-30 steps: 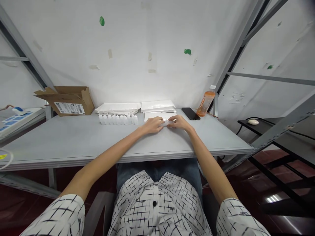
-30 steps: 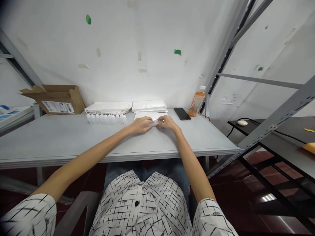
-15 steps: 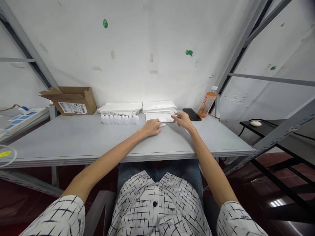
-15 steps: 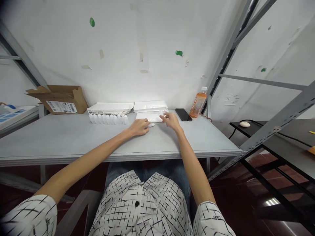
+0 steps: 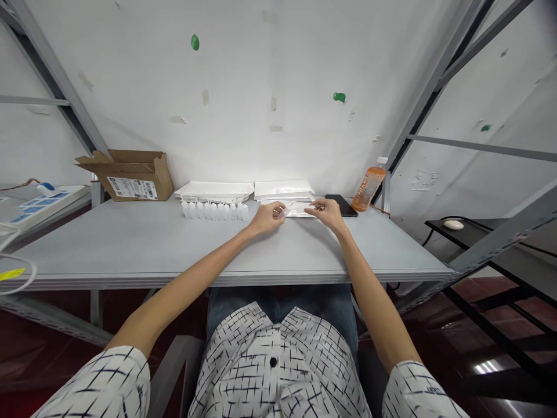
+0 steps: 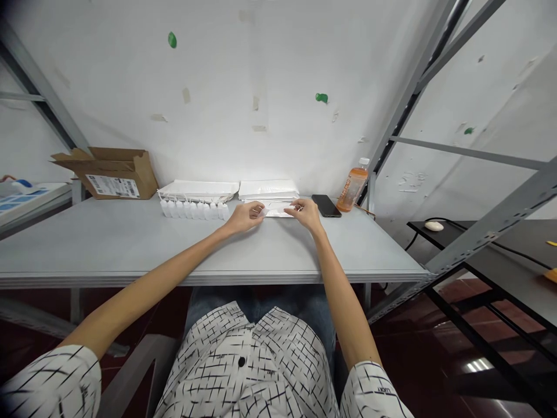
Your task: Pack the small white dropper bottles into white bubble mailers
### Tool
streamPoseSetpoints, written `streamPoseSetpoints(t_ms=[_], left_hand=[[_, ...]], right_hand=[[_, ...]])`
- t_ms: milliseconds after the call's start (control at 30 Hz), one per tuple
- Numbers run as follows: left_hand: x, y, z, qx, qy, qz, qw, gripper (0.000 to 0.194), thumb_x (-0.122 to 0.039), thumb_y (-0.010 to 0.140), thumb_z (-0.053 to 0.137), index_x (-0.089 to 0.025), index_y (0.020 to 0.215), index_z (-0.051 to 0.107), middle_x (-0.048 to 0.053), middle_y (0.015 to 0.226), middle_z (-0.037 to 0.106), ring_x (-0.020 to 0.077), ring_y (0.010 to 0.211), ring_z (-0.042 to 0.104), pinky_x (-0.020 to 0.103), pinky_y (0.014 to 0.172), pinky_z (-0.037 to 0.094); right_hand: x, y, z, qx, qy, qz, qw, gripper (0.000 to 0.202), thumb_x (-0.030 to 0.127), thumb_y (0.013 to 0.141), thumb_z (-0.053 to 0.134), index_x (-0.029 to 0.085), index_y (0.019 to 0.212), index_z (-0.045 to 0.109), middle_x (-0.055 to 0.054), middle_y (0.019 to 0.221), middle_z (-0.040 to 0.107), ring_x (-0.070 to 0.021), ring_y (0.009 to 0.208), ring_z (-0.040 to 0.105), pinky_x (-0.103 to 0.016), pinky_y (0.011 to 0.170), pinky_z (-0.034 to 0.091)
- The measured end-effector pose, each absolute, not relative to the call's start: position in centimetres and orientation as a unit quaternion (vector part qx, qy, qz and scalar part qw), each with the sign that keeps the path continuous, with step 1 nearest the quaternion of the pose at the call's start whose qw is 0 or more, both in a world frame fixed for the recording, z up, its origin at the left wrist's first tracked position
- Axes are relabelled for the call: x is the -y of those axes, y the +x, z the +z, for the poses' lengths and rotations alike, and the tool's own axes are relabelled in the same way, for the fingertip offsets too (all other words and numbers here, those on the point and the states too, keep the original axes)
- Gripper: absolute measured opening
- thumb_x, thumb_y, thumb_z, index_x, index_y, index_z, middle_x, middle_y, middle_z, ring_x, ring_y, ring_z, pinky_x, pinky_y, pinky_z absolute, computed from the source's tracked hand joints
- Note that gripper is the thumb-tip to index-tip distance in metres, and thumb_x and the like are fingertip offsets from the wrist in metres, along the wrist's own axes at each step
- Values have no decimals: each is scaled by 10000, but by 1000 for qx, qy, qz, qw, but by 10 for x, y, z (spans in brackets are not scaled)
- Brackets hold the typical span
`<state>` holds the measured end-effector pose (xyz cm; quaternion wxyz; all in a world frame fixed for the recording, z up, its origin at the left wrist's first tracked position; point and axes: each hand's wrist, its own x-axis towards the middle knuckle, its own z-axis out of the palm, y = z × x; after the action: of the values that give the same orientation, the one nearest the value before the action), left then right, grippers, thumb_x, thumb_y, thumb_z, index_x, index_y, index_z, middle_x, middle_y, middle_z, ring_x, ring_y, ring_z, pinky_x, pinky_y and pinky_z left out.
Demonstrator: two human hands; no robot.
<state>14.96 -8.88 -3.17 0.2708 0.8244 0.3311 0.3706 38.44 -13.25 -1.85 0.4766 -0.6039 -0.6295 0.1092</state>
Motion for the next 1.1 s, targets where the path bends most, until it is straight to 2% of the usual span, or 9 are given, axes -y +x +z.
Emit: streamPoseSetpoints(t_ms=[133, 267, 467, 600, 700, 867, 1100], left_hand=[[87, 151, -34, -333, 796, 392, 319, 224, -219, 737, 678, -157, 949, 644, 82, 896, 755, 190, 798, 718, 314, 789, 590], [87, 151, -37, -339, 784, 388, 345, 244, -276, 732, 720, -167, 933, 636, 92, 893, 766, 223, 835, 734, 324, 767, 587], [89, 153, -39, -327, 810, 349, 339, 254, -277, 730, 718, -175, 948, 640, 99, 931, 772, 254, 911, 739, 345, 797, 579], [89, 154, -40, -322, 816, 358, 320, 219, -302, 750, 696, -171, 920, 651, 115, 968, 764, 274, 998, 726, 341, 812, 569], [88, 154, -42, -315, 815, 353, 333, 261, -326, 735, 720, -163, 934, 672, 110, 955, 763, 275, 958, 731, 341, 809, 562], [86, 152, -43, -297, 810, 339, 375, 261, -323, 689, 741, -144, 877, 713, 76, 888, 759, 251, 903, 724, 317, 813, 537], [84, 152, -44, -282, 820, 324, 379, 252, -386, 686, 712, -138, 715, 673, 1, 708, 668, 162, 714, 630, 252, 682, 453]], right_hand=[[137, 379, -18, 625, -574, 223, 480, 368, 424, 586, 789, 147, 810, 698, 40, 619, 483, -104, 578, 426, -258, 547, 326], [141, 369, -16, 632, -574, 308, 419, 324, 365, 584, 769, 153, 812, 678, 54, 607, 444, -88, 537, 398, -238, 482, 282], [140, 352, -18, 662, -556, 312, 394, 305, 364, 609, 744, 159, 816, 652, 57, 612, 467, -83, 511, 420, -243, 491, 328], [138, 346, -20, 672, -539, 309, 404, 257, 371, 619, 733, 161, 698, 606, 50, 596, 459, -88, 539, 425, -243, 507, 327], [139, 344, -20, 679, -536, 305, 397, 288, 401, 636, 730, 167, 639, 563, 35, 580, 479, -92, 534, 433, -248, 507, 329], [141, 344, -19, 692, -533, 314, 372, 335, 464, 665, 741, 160, 695, 603, 8, 630, 551, -104, 521, 492, -247, 485, 334], [142, 346, -17, 710, -542, 300, 335, 303, 444, 707, 737, 144, 717, 692, -25, 597, 618, -127, 527, 537, -240, 445, 349]])
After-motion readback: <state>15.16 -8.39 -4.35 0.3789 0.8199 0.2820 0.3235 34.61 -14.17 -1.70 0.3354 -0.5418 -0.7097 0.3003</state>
